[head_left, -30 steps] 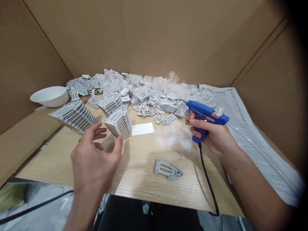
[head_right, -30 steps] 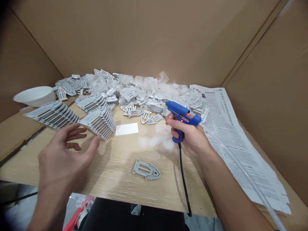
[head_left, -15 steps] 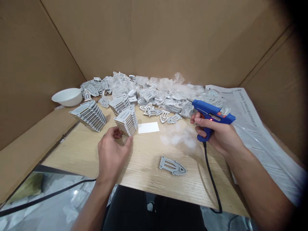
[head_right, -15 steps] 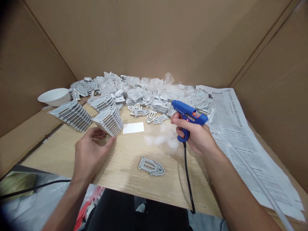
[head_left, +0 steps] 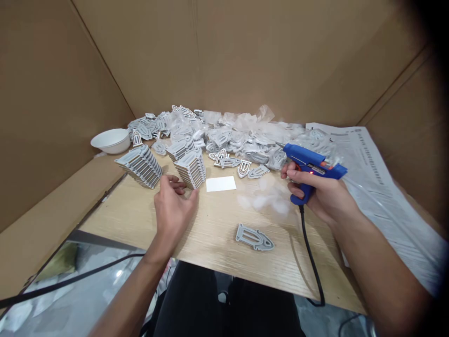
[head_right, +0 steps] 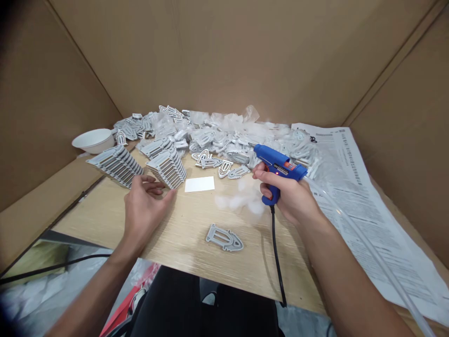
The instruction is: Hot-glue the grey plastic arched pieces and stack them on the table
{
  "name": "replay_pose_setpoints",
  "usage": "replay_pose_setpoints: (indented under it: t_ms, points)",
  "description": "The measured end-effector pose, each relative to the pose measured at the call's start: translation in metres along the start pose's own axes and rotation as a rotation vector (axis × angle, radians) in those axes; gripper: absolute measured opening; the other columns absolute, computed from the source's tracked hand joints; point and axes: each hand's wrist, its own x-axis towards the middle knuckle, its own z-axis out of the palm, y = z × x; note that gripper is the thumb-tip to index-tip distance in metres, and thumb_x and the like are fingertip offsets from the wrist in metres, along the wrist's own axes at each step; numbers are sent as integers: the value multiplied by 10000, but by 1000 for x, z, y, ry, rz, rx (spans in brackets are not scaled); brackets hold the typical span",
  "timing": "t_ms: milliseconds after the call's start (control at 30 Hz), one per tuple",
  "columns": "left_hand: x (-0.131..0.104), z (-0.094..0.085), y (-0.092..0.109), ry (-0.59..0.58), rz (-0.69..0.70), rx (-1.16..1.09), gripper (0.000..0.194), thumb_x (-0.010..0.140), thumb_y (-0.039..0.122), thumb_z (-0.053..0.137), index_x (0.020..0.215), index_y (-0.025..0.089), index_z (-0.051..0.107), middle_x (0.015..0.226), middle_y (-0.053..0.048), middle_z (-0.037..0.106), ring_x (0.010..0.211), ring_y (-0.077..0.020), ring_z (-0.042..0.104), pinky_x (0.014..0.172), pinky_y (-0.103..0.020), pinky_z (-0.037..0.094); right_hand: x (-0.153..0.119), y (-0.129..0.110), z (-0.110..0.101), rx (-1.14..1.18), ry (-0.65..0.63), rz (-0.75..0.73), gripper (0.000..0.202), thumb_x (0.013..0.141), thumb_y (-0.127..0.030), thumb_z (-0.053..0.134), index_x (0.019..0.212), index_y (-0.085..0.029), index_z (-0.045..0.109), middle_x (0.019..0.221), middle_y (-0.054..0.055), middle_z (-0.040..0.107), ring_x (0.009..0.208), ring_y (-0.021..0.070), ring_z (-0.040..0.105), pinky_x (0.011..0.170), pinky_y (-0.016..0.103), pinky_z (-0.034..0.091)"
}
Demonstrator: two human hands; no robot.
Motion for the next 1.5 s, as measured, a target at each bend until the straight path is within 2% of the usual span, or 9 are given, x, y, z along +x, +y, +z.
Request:
replay_pose_setpoints:
  t_ms: [200, 367, 600, 733, 1000, 1267, 1500]
  points:
    - [5, 3, 1, -8, 56, 77, 326, 796, 285, 850, 910, 251, 546, 909, -42, 741, 832, -241, 727, 814, -383, 566, 0, 0, 1, -5, 4, 11, 206, 656, -265, 976, 739, -217, 794, 915, 75, 663, 755, 163, 467, 498, 302, 254]
    - [10, 5, 5, -20, 93, 146, 231, 814, 236, 818, 789, 246, 588, 846, -45, 766, 815, -258, 730, 852, -399, 551, 0, 0, 3, 21, 8, 27, 212, 642, -245, 989, 740, -199, 807, 923, 82, 662, 788, 167, 489, 494, 286, 256]
    - [15, 12, 0, -31, 91, 174, 103, 829, 241, 820, 812, 202, 727, 868, -81, 830, 846, -280, 778, 878, -393, 556, 2, 2, 2, 6, 18, 39, 299, 564, -305, 1037, 721, -218, 798, 936, 71, 654, 799, 167, 490, 476, 230, 289]
    - [17, 14, -1, -30, 106, 198, 86, 842, 257, 818, 822, 190, 770, 887, -98, 845, 875, -292, 792, 890, -400, 558, 3, 4, 0, 6, 10, 46, 283, 572, -293, 1031, 722, -217, 803, 943, 77, 652, 799, 165, 488, 473, 223, 297]
    - [18, 14, -1, -34, 139, 262, 112, 873, 280, 805, 889, 169, 812, 939, -124, 859, 900, -311, 796, 899, -406, 574, 4, 5, -2, 3, -4, 40, 236, 625, -277, 1002, 757, -228, 813, 944, 73, 656, 771, 158, 479, 478, 229, 304]
    - [16, 20, -8, -5, 273, 364, 117, 928, 265, 778, 931, 157, 820, 964, -157, 850, 923, -353, 786, 903, -453, 583, 4, 6, -2, 9, -7, 36, 250, 627, -283, 1014, 759, -223, 810, 952, 75, 656, 780, 159, 481, 473, 225, 311]
    - [15, 22, -9, -3, 297, 393, 98, 925, 246, 767, 934, 155, 804, 954, -162, 828, 927, -350, 765, 895, -457, 578, 4, 4, -1, -1, -14, 48, 273, 611, -302, 1030, 750, -226, 808, 953, 74, 661, 787, 164, 484, 476, 234, 308]
